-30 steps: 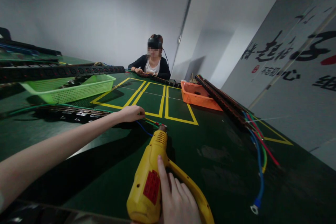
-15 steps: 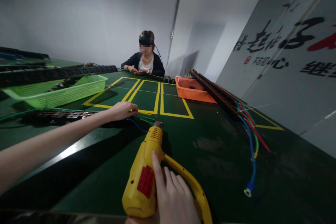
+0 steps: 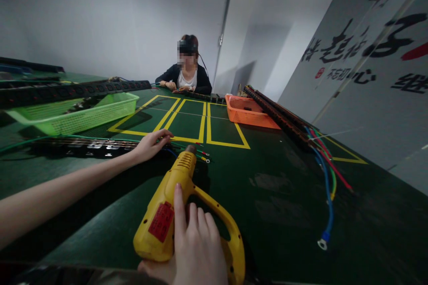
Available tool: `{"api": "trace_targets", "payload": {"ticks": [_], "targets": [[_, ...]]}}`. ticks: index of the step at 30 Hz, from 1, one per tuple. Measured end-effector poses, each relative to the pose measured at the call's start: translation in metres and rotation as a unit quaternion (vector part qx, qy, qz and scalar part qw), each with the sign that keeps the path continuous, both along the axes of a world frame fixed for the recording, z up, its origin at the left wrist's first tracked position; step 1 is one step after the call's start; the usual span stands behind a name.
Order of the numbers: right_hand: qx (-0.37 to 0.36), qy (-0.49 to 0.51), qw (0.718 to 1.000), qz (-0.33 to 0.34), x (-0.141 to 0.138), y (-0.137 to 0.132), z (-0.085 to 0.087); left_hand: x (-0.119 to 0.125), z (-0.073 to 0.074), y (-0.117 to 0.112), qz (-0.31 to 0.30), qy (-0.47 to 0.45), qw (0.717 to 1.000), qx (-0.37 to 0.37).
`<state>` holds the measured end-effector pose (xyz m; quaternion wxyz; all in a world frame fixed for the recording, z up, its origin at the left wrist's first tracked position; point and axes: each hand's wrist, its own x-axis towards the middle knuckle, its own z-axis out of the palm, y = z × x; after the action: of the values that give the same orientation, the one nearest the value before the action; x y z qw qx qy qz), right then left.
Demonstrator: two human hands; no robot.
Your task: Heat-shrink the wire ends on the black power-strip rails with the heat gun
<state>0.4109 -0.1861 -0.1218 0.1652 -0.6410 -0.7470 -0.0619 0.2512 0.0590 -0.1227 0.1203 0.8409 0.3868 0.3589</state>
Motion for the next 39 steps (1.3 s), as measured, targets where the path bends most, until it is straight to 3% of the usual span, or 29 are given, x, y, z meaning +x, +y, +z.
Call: {"api": "trace_targets", "payload": {"ticks": [8,16,26,39], "targets": [[-0.045,0.012,0.999,0.020,-0.028,0.009,0.006,0.001,0.002,-0.004,-0.017,-0.046,0.998,-0.038],[-0.036,0.012,0.998,0.041,-0.048,0.019,0.006,-0.004,-0.007,-0.002,-0.003,-0.020,0.999,0.040],[-0.007,0.044,0.999,0.031,-0.024,0.020,0.007,-0.003,-0.012,-0.004,-0.011,0.014,0.995,0.098],[0.019,0.022,1.000,0.000,0.018,0.008,-0.004,-0.002,-0.013,-0.004,-0.014,0.006,0.994,0.106]]}}
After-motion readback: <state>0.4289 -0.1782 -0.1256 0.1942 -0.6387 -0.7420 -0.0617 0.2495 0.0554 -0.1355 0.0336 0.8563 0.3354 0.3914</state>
